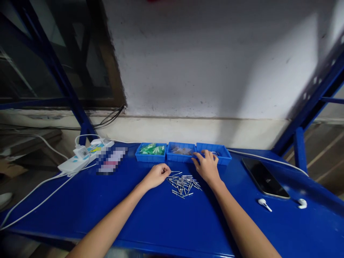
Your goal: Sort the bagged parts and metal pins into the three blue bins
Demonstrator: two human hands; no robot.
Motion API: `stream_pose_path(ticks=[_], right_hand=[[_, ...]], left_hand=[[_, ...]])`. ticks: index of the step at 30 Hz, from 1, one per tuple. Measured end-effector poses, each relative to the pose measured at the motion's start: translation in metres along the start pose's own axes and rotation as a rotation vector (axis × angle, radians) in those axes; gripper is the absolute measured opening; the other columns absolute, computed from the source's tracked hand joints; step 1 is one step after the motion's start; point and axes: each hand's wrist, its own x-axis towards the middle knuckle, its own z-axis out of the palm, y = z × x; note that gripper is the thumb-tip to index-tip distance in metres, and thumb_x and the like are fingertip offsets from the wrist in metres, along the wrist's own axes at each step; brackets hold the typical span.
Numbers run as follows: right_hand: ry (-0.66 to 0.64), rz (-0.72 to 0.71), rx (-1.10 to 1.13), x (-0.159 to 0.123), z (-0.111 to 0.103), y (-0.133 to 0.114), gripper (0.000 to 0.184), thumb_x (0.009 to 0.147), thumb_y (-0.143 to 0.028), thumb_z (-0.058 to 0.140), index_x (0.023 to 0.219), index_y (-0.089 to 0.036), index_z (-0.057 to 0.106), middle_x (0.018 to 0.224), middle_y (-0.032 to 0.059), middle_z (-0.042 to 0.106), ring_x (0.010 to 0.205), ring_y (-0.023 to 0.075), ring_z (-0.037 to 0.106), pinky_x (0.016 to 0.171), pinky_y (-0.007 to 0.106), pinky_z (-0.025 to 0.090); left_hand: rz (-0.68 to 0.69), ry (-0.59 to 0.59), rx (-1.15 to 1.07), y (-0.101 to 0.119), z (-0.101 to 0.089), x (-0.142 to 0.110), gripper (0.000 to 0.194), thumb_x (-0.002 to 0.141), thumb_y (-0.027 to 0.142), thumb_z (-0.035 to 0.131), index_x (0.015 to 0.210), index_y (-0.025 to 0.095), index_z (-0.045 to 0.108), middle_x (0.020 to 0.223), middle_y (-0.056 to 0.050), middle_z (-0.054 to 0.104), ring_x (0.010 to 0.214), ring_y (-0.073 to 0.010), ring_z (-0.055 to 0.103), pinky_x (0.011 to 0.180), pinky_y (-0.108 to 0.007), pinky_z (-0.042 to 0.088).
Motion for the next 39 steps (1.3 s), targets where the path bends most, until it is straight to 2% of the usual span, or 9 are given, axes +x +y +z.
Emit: stream_pose_path(ticks=[3,8,15,18,22,29,33,36,39], right_hand=[[0.015,-0.097,0.136,0.002,-0.015,-0.019,0.029,0.086,-0.040,0.050,0.108,-0.023,0.059,0.113,0.0120,0.052,0.102,0.0273,0.046,0.080,0.041,0.035],[-0.194,-0.393,0.358,0.000,-0.033,-0.059,0.015,0.088,-0.030,0.049,0.091,-0.021,0.060,0.087,0.0056,0.061,0.084,0.0202,0.051,0.074,0.034,0.033],[-0.160,-0.427,0.307,-0.005,-0.026,-0.068,0.014,0.091,-0.023,0.044,0.088,-0.018,0.057,0.081,0.0053,0.060,0.078,0.0179,0.049,0.068,0.031,0.030],[-0.145,-0.401,0.286,-0.006,-0.022,-0.068,0.018,0.092,-0.021,0.040,0.084,-0.018,0.056,0.077,0.0048,0.058,0.075,0.0175,0.049,0.067,0.030,0.031],[-0.129,-0.333,0.295,-0.007,-0.017,-0.066,0.017,0.093,-0.023,0.040,0.084,-0.018,0.054,0.075,0.0047,0.059,0.071,0.0177,0.050,0.065,0.029,0.033],[-0.131,-0.327,0.375,-0.009,-0.018,-0.069,0.016,0.093,-0.027,0.041,0.086,-0.019,0.054,0.076,0.0048,0.060,0.072,0.0177,0.053,0.064,0.029,0.038],[-0.132,-0.367,0.347,-0.006,-0.019,-0.070,0.018,0.092,-0.026,0.041,0.085,-0.019,0.055,0.074,0.0048,0.059,0.071,0.0181,0.052,0.064,0.028,0.038],[-0.032,-0.274,0.281,0.002,-0.022,-0.052,0.022,0.093,-0.028,0.039,0.083,-0.018,0.057,0.073,0.0058,0.060,0.071,0.0187,0.053,0.066,0.029,0.038],[0.121,-0.046,0.204,0.009,-0.023,-0.014,0.023,0.092,-0.031,0.041,0.084,-0.016,0.058,0.076,0.0081,0.062,0.075,0.0203,0.054,0.069,0.030,0.039]], left_hand=[[0.003,0.020,-0.008,0.002,-0.001,0.000,0.022,0.083,0.028,0.046,0.079,0.015,0.064,0.077,-0.004,0.067,0.070,-0.0157,0.060,0.063,-0.025,0.042],[0.008,0.059,-0.011,0.001,-0.002,0.001,0.028,0.088,0.029,0.038,0.074,0.017,0.059,0.074,-0.003,0.066,0.073,-0.0157,0.060,0.066,-0.025,0.041],[0.001,0.041,-0.052,-0.002,-0.003,0.003,0.035,0.090,0.033,0.033,0.068,0.017,0.055,0.070,-0.002,0.063,0.069,-0.0148,0.058,0.066,-0.025,0.041],[0.031,0.038,-0.125,-0.003,-0.002,0.002,0.035,0.091,0.036,0.033,0.072,0.017,0.056,0.069,-0.001,0.061,0.069,-0.0140,0.058,0.068,-0.024,0.042],[0.082,0.076,-0.260,-0.006,0.001,0.001,0.021,0.087,0.034,0.045,0.097,0.018,0.054,0.077,0.001,0.060,0.068,-0.0115,0.056,0.063,-0.021,0.042],[0.110,0.109,-0.212,-0.010,0.005,0.002,0.016,0.088,0.026,0.041,0.086,0.017,0.055,0.073,0.000,0.060,0.072,-0.0126,0.058,0.071,-0.024,0.044],[0.097,0.133,-0.213,-0.010,0.006,0.003,0.019,0.088,0.028,0.040,0.085,0.017,0.056,0.072,0.000,0.061,0.070,-0.0125,0.059,0.069,-0.023,0.044],[0.060,0.134,-0.174,-0.008,0.003,0.001,0.022,0.088,0.031,0.042,0.095,0.017,0.058,0.072,0.000,0.062,0.066,-0.0126,0.058,0.066,-0.023,0.044],[0.071,0.058,-0.029,-0.008,-0.001,-0.001,0.021,0.083,0.028,0.051,0.098,0.019,0.061,0.079,-0.001,0.061,0.067,-0.0124,0.056,0.066,-0.024,0.043]])
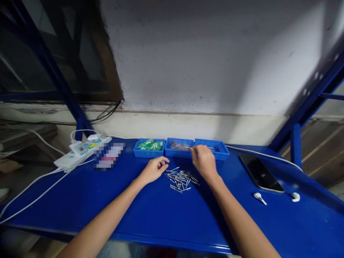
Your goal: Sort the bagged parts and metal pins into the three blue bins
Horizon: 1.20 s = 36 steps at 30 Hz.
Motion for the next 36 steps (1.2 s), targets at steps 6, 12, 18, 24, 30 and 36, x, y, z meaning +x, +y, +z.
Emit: stream_pose_path(ticks=[6,12,18,24,30,36], right_hand=[[0.021,0.302,-0.316,-0.005,-0.006,0.056,0.028,0.086,-0.038,0.048,0.092,-0.014,0.061,0.089,0.0143,0.062,0.085,0.0287,0.049,0.066,0.035,0.035],[-0.098,0.024,-0.016,-0.007,0.004,0.000,0.023,0.089,-0.034,0.045,0.091,-0.017,0.061,0.086,0.0090,0.062,0.085,0.0234,0.051,0.074,0.034,0.036],[-0.308,-0.263,0.111,-0.016,0.012,-0.056,0.015,0.089,-0.031,0.049,0.090,-0.020,0.060,0.083,0.0058,0.060,0.082,0.0199,0.050,0.068,0.031,0.032],[-0.268,-0.258,0.122,-0.017,0.014,-0.054,0.018,0.092,-0.023,0.043,0.084,-0.018,0.058,0.078,0.0062,0.057,0.078,0.0187,0.048,0.068,0.030,0.034],[-0.252,-0.236,0.217,-0.015,0.014,-0.048,0.017,0.092,-0.026,0.043,0.086,-0.017,0.056,0.080,0.0064,0.058,0.077,0.0192,0.049,0.069,0.031,0.038],[-0.240,-0.245,0.189,-0.015,0.011,-0.050,0.017,0.092,-0.024,0.041,0.085,-0.018,0.056,0.079,0.0067,0.057,0.077,0.0193,0.050,0.068,0.031,0.038]], left_hand=[[0.057,-0.151,0.162,-0.004,-0.004,-0.002,0.012,0.078,0.026,0.057,0.083,0.021,0.066,0.088,-0.003,0.060,0.080,-0.0159,0.058,0.073,-0.026,0.043],[0.041,-0.064,0.149,-0.004,-0.001,0.000,0.019,0.086,0.023,0.044,0.080,0.017,0.062,0.086,-0.005,0.063,0.086,-0.0182,0.058,0.078,-0.029,0.042],[0.010,0.061,0.110,0.000,0.000,0.003,0.027,0.089,0.028,0.041,0.075,0.016,0.060,0.078,-0.005,0.064,0.078,-0.0179,0.059,0.074,-0.027,0.042],[0.049,0.088,-0.046,0.003,-0.001,0.002,0.024,0.089,0.032,0.043,0.081,0.017,0.060,0.079,-0.002,0.065,0.073,-0.0148,0.060,0.068,-0.023,0.043],[0.115,0.119,-0.097,0.004,0.001,0.000,0.015,0.087,0.027,0.046,0.086,0.018,0.058,0.081,-0.001,0.064,0.072,-0.0126,0.058,0.066,-0.021,0.042],[0.103,0.105,-0.030,0.007,0.006,0.000,0.025,0.090,0.029,0.039,0.079,0.018,0.058,0.071,0.000,0.061,0.069,-0.0131,0.057,0.067,-0.023,0.041]])
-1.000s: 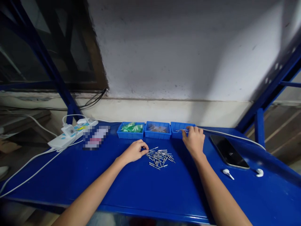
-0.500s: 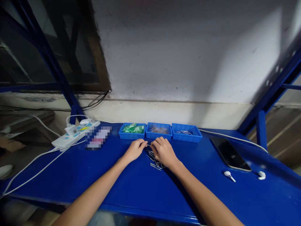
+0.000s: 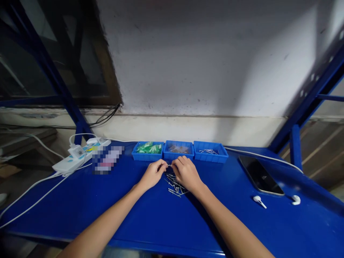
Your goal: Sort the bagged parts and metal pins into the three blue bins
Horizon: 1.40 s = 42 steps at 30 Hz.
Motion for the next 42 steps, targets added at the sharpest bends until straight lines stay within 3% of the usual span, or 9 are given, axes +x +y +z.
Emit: stream_pose_path(ticks=[6,11,14,17,24,29,34,38,42], right_hand=[[0.056,0.043,-0.011,0.003,-0.005,0.012,0.023,0.094,-0.027,0.037,0.080,-0.018,0.053,0.074,0.0059,0.055,0.072,0.0187,0.049,0.066,0.030,0.038],[0.267,0.238,-0.173,-0.005,-0.016,0.065,0.022,0.092,-0.032,0.040,0.082,-0.017,0.054,0.074,0.0070,0.056,0.071,0.0206,0.048,0.068,0.032,0.038],[0.256,0.356,-0.287,-0.016,-0.019,0.094,0.025,0.089,-0.034,0.043,0.079,-0.017,0.058,0.074,0.0086,0.058,0.074,0.0220,0.048,0.067,0.033,0.038],[0.223,0.457,-0.373,-0.023,-0.018,0.105,0.030,0.088,-0.037,0.043,0.076,-0.016,0.062,0.077,0.0109,0.060,0.076,0.0237,0.049,0.065,0.033,0.036],[0.204,0.561,-0.381,-0.022,-0.016,0.099,0.040,0.089,-0.042,0.037,0.078,-0.017,0.065,0.082,0.0115,0.061,0.080,0.0247,0.049,0.065,0.033,0.031],[0.218,0.569,-0.385,-0.020,-0.013,0.099,0.039,0.089,-0.043,0.037,0.079,-0.018,0.065,0.081,0.0092,0.060,0.079,0.0234,0.050,0.068,0.036,0.029],[0.230,0.560,-0.380,-0.019,-0.014,0.094,0.038,0.088,-0.045,0.039,0.080,-0.018,0.065,0.083,0.0101,0.059,0.081,0.0249,0.050,0.069,0.036,0.029],[0.249,0.500,-0.360,-0.015,-0.019,0.076,0.033,0.087,-0.042,0.043,0.088,-0.018,0.065,0.086,0.0105,0.060,0.084,0.0262,0.049,0.069,0.036,0.030],[0.137,0.316,-0.153,-0.006,-0.015,0.046,0.026,0.089,-0.036,0.045,0.087,-0.019,0.064,0.082,0.0086,0.061,0.080,0.0231,0.051,0.070,0.035,0.034]], left_hand=[[-0.038,-0.032,-0.009,0.004,0.000,-0.002,0.021,0.087,0.032,0.048,0.099,0.019,0.059,0.079,0.000,0.063,0.067,-0.0120,0.057,0.063,-0.022,0.042],[-0.010,-0.231,0.137,0.002,-0.008,-0.005,0.018,0.082,0.027,0.053,0.096,0.022,0.063,0.094,-0.002,0.060,0.073,-0.0127,0.056,0.066,-0.024,0.043],[-0.002,-0.325,0.158,-0.001,-0.011,-0.005,0.016,0.082,0.025,0.053,0.094,0.022,0.064,0.093,-0.003,0.058,0.078,-0.0138,0.056,0.069,-0.024,0.043],[-0.016,-0.350,0.174,-0.003,-0.011,-0.005,0.012,0.082,0.025,0.055,0.089,0.021,0.063,0.091,-0.002,0.057,0.080,-0.0144,0.056,0.071,-0.025,0.043],[-0.011,-0.333,0.179,-0.003,-0.010,-0.003,0.010,0.085,0.024,0.051,0.084,0.019,0.060,0.087,-0.002,0.057,0.081,-0.0142,0.056,0.072,-0.025,0.041],[0.002,-0.339,0.164,-0.005,-0.011,-0.003,0.012,0.082,0.022,0.054,0.091,0.021,0.062,0.086,-0.001,0.058,0.080,-0.0145,0.057,0.071,-0.024,0.042],[0.044,-0.325,0.163,-0.006,-0.009,-0.003,0.014,0.084,0.018,0.049,0.084,0.020,0.063,0.085,-0.002,0.059,0.080,-0.0146,0.057,0.072,-0.024,0.042],[0.032,-0.305,0.188,-0.008,-0.010,-0.003,0.012,0.084,0.019,0.050,0.088,0.019,0.062,0.086,-0.003,0.059,0.083,-0.0164,0.057,0.075,-0.026,0.043],[-0.016,-0.302,0.224,-0.015,-0.016,-0.001,0.009,0.081,0.023,0.056,0.087,0.019,0.062,0.089,-0.004,0.057,0.084,-0.0174,0.058,0.077,-0.028,0.044]])
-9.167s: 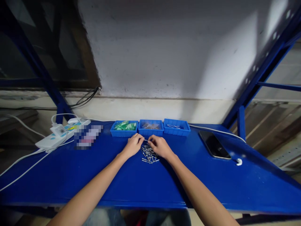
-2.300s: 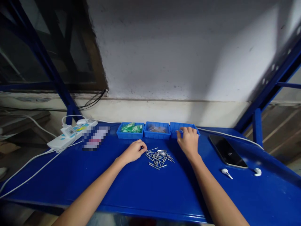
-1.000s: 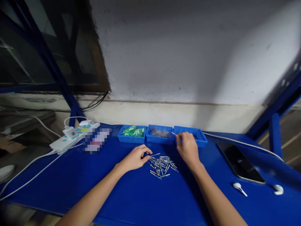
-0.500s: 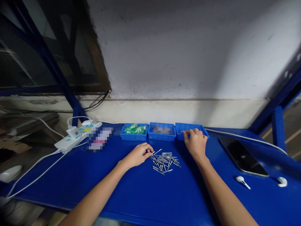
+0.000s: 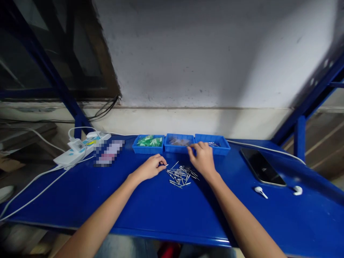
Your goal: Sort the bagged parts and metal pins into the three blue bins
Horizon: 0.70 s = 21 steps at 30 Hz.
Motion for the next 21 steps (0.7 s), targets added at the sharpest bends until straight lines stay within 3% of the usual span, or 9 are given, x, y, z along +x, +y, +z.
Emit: stream_pose_path(ticks=[5,9,13,21], right_hand=[[-0.218,-0.228,0.158,-0.008,0.007,-0.036,0.017,0.087,-0.031,0.050,0.089,-0.020,0.062,0.082,0.0062,0.060,0.081,0.0208,0.051,0.071,0.033,0.036],[-0.302,-0.347,0.197,-0.012,0.008,-0.046,0.016,0.087,-0.030,0.052,0.096,-0.020,0.060,0.085,0.0064,0.060,0.082,0.0202,0.050,0.069,0.032,0.037],[-0.293,-0.366,0.234,-0.011,0.005,-0.046,0.012,0.089,-0.026,0.048,0.092,-0.020,0.059,0.086,0.0062,0.060,0.080,0.0189,0.050,0.070,0.032,0.038],[-0.230,-0.372,0.217,-0.010,0.001,-0.051,0.015,0.091,-0.024,0.043,0.090,-0.020,0.057,0.083,0.0064,0.059,0.078,0.0184,0.052,0.070,0.032,0.040]], left_hand=[[0.008,0.027,-0.002,-0.003,-0.001,0.000,0.009,0.082,0.021,0.051,0.081,0.019,0.059,0.087,-0.003,0.058,0.082,-0.0166,0.057,0.078,-0.029,0.043],[0.021,0.080,-0.202,0.004,0.003,0.002,0.008,0.084,0.021,0.048,0.089,0.019,0.054,0.083,-0.001,0.059,0.077,-0.0140,0.057,0.072,-0.026,0.044],[-0.003,0.148,-0.402,0.009,0.005,0.004,0.015,0.084,0.021,0.050,0.098,0.019,0.048,0.078,0.001,0.059,0.072,-0.0124,0.058,0.067,-0.024,0.044],[-0.018,0.217,-0.495,0.014,0.007,0.004,0.016,0.086,0.027,0.049,0.099,0.018,0.050,0.073,0.001,0.059,0.069,-0.0118,0.057,0.066,-0.023,0.043]])
